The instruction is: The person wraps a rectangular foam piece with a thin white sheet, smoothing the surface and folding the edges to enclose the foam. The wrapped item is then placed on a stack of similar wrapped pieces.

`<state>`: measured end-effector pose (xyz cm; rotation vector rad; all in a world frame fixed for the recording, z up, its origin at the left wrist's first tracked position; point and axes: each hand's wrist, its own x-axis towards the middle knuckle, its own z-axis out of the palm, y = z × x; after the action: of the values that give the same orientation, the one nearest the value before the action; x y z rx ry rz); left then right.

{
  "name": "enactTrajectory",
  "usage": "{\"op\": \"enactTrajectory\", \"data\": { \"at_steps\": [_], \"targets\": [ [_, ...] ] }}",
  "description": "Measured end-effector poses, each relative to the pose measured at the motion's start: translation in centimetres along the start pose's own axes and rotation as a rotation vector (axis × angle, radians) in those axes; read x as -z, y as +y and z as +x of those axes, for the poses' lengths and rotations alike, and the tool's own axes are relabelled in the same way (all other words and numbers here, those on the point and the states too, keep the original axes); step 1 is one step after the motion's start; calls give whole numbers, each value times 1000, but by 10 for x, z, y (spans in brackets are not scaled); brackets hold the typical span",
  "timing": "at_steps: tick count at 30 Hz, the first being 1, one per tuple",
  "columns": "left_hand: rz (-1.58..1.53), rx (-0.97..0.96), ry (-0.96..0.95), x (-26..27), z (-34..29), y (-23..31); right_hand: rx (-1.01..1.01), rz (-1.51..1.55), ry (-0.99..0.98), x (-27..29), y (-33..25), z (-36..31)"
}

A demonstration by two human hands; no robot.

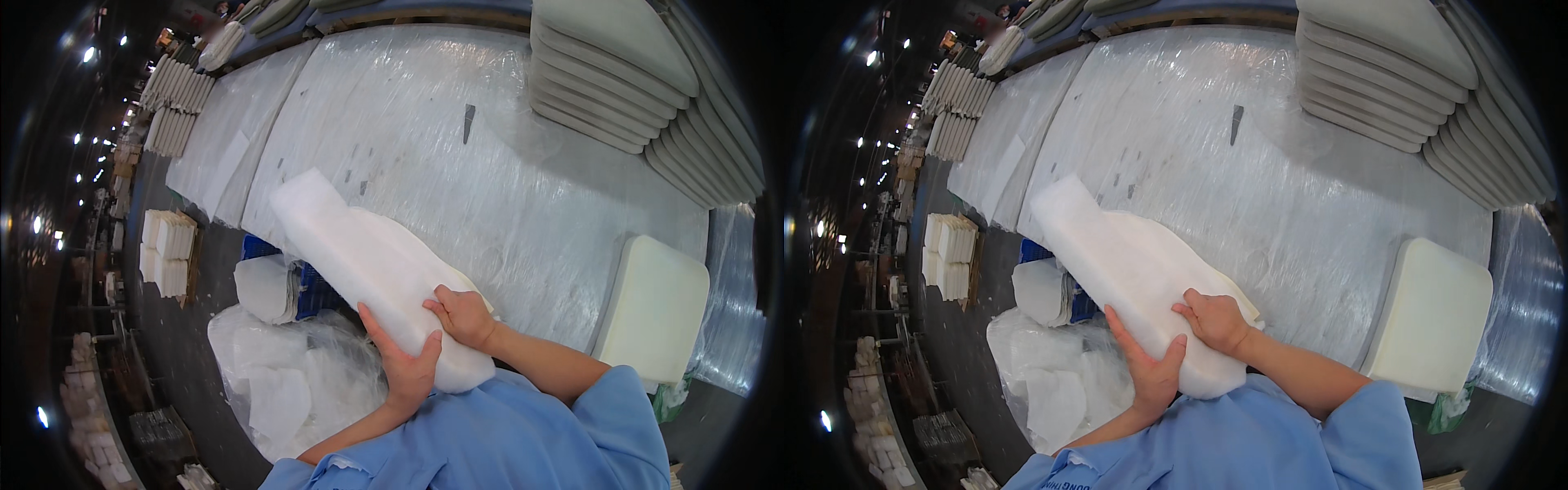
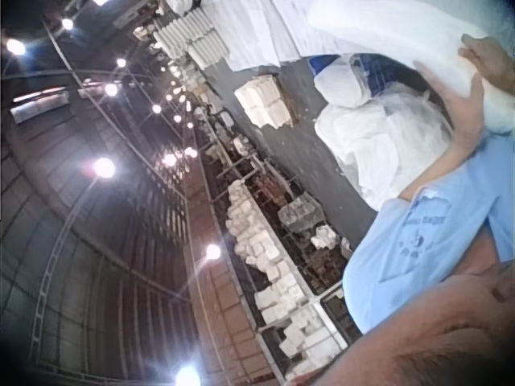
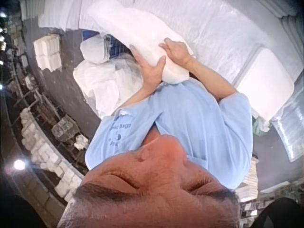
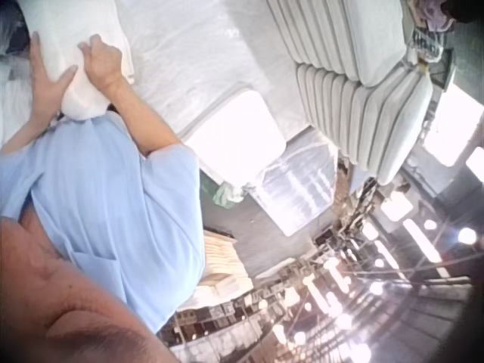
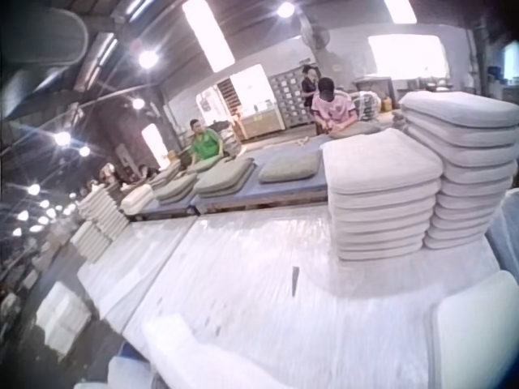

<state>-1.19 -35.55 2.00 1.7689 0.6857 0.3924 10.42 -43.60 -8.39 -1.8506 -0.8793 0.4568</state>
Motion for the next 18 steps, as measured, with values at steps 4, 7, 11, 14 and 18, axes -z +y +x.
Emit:
{"op": "enactTrajectory", "data": {
  "at_steps": [4,7,11,14,18],
  "targets": [
    [64,-11,-3,-4,-1,1,-127,-88,13,-19,53,8],
    [115,-10,13,-2,5,5,-246,-14,4,-23,73,11],
    [134,14,35,7,3,-4,-544,603,-110,7,59,10],
    [93,12,28,7,6,0,-492,741,-198,6,51,-3],
    [45,22,55,5,5,-3,-236,177,-17,7,-26,-27]
  ]
}}
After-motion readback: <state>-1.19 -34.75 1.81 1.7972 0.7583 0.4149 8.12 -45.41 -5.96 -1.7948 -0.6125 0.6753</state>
